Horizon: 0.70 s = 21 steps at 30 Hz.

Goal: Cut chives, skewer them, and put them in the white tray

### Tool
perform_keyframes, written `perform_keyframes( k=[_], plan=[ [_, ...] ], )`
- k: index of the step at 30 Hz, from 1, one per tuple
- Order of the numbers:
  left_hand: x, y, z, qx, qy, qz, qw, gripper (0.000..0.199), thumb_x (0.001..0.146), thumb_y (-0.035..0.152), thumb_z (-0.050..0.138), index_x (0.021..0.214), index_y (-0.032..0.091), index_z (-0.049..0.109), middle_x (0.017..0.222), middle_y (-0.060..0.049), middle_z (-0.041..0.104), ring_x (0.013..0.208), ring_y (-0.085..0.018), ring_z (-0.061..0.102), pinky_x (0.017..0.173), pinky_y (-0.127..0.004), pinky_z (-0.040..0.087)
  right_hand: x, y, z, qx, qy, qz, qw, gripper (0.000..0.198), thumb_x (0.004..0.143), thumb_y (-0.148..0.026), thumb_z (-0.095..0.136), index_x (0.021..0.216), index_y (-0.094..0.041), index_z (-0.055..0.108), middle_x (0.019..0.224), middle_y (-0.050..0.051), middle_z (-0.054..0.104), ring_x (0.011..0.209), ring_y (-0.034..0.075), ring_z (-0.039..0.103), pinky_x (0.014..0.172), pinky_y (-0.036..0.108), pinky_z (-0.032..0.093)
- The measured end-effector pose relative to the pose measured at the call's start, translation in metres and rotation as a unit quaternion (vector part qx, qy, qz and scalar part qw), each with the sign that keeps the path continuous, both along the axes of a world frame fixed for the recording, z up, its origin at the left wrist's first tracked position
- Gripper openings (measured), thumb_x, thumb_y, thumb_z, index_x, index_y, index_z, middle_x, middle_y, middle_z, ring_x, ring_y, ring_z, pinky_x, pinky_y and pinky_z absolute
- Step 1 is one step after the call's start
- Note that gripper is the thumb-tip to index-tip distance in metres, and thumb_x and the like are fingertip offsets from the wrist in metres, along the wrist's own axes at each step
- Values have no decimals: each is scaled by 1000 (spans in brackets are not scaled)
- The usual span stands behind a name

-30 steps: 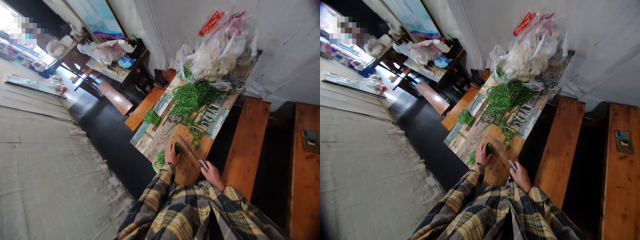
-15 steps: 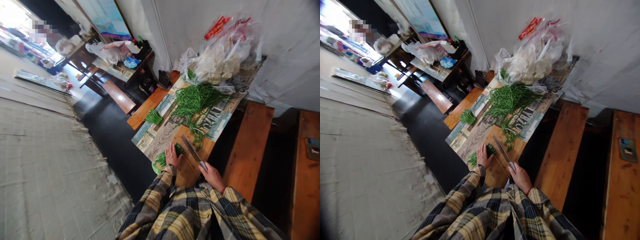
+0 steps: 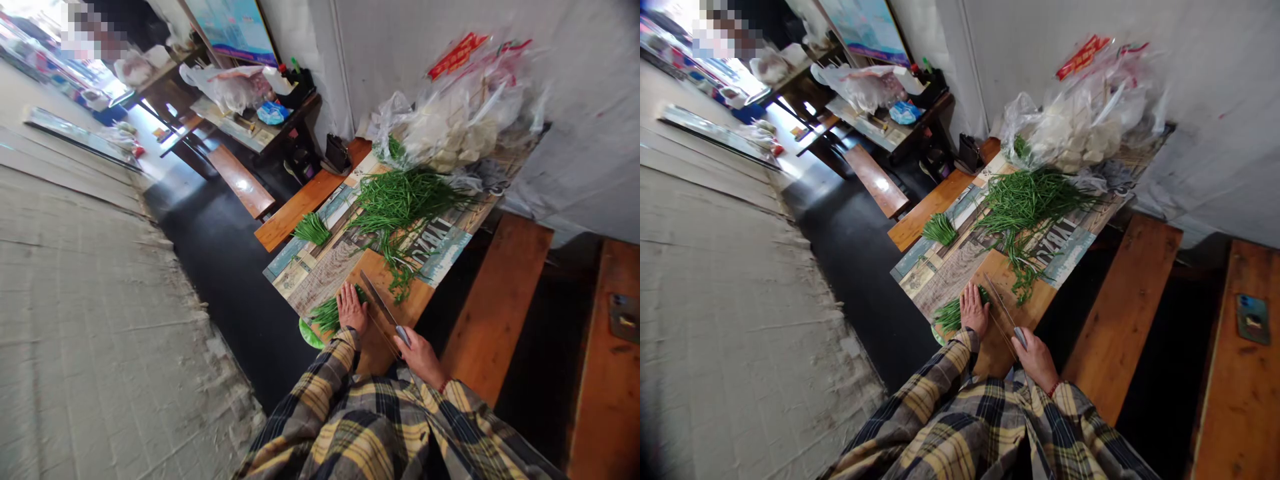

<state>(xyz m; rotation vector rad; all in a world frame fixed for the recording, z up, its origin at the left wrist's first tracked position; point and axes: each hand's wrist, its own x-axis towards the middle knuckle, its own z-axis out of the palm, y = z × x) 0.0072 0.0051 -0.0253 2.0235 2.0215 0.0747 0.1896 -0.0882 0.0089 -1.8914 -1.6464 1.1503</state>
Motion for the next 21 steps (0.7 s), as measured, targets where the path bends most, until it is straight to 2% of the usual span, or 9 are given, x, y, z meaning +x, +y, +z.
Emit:
perform_keyframes(
  k=[6, 14, 21],
  plan=[
    [-7, -4, 1, 20, 24, -31, 999, 71, 86, 33, 48, 147, 7, 23, 158, -15, 19, 146, -29, 12, 119, -49, 15, -5, 3, -7, 34, -32, 16, 999, 37, 90, -45, 39, 105, -17, 60, 89, 10, 71, 83, 23, 68, 72, 32, 51],
    [-11, -7, -10, 26, 25, -23, 999, 70, 88, 35, 45, 148, 8, 21, 157, -15, 20, 146, -29, 10, 118, -50, 17, -22, -5, -7, 31, -39, 52, 997, 35, 93, -42, 36, 106, -17, 56, 91, 10, 71, 83, 23, 68, 74, 33, 51],
    [-13, -9, -2, 40, 25, -43, 998, 73, 87, 35, 49, 148, 8, 20, 158, -16, 19, 146, -29, 8, 118, -51, 17, -18, -5, -12, 28, -69, 53, 996, 35, 93, -41, 35, 107, -16, 56, 89, 11, 71, 82, 24, 68, 72, 33, 51]
  ],
)
